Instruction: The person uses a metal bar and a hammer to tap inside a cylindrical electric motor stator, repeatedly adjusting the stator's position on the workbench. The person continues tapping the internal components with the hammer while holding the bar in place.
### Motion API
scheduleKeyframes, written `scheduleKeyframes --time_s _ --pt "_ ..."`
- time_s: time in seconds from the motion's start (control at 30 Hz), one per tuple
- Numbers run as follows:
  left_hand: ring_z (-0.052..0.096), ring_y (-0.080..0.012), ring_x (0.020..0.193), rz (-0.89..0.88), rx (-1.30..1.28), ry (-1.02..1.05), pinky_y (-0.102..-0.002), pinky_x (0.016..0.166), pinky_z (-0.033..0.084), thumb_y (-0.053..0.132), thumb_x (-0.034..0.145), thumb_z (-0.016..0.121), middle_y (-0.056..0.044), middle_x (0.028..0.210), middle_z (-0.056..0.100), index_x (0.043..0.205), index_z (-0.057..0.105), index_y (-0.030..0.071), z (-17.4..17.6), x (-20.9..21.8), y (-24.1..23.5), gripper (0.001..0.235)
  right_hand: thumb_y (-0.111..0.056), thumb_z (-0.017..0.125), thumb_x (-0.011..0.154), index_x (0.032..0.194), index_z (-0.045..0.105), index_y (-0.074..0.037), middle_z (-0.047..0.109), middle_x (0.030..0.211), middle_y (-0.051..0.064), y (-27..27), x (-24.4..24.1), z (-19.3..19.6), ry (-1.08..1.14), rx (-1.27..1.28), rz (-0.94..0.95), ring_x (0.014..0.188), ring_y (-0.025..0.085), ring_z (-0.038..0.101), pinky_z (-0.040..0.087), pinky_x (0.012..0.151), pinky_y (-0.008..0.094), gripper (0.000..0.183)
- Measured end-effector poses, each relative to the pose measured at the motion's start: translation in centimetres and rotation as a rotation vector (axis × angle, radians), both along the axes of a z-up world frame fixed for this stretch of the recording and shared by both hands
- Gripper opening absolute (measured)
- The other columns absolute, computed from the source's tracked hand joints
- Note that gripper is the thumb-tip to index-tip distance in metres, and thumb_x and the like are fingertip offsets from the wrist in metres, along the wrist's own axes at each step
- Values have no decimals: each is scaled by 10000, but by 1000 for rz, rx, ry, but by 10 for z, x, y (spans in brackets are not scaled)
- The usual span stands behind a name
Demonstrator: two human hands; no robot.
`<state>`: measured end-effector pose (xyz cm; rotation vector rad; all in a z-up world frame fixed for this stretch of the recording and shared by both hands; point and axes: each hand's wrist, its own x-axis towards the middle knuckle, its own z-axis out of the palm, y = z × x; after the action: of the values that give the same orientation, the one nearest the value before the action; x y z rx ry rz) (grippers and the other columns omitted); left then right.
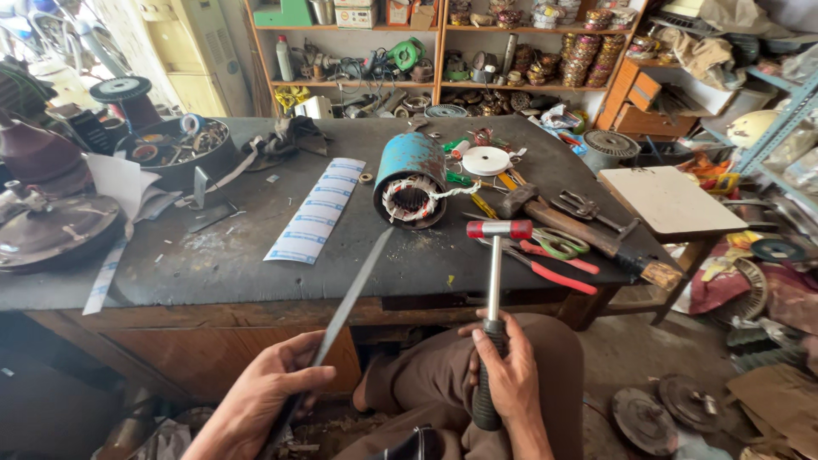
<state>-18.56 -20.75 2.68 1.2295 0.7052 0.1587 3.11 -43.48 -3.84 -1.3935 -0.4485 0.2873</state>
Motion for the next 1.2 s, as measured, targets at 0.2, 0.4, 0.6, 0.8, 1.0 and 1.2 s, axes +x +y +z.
scheduleKeyframes --time_s 0.2,0.4,0.6,0.8,1.0,1.2 --pt "586 -135 503 -96 -15 -199 -267 500 463 20 794 745 -81 669 629 1382 583 -38 -4 33 -22 613 -130 643 922 1227 610 -40 769 934 122 3 -2 2 -4 4 -7 556 93 582 517 436 266 320" --pt "574 -148 490 -20 -91 -229 -319 465 516 13 849 703 -5 703 603 1319 501 -36 -5 85 -35 514 -162 656 915 1222 622 -49 767 929 118 2 -6 8 18 -20 -26 548 107 596 518 430 276 329" --pt "564 -153 476 -27 -86 -395 -298 433 506 56 883 659 -43 618 535 1293 472 -45 -21 148 -24 461 -179 658 918 1231 615 -53 763 935 120 -3 -5 11 2 8 -32 549 112 594 515 431 274 340" --pt "553 -164 450 24 -60 -380 -286 425 463 63 888 670 -63 627 565 1168 493 -42 -34 197 -4 347 -177 667 914 1233 603 -37 750 948 149 -6 0 11 -3 65 -16 551 117 595 518 422 284 354" --pt "532 -145 454 61 -61 -410 -280 414 439 58 887 696 -63 634 570 1120 506 -23 -44 213 2 311 -193 652 931 1232 602 -38 755 948 143 -5 1 11 -39 38 -23 543 115 584 513 420 284 341" --pt "528 -156 436 76 -62 -407 -284 411 451 56 892 691 -71 618 565 1080 532 -18 -50 220 7 257 -267 538 1006 1338 597 -78 765 948 75 3 2 23 -117 -67 -9 554 90 614 544 451 265 386"
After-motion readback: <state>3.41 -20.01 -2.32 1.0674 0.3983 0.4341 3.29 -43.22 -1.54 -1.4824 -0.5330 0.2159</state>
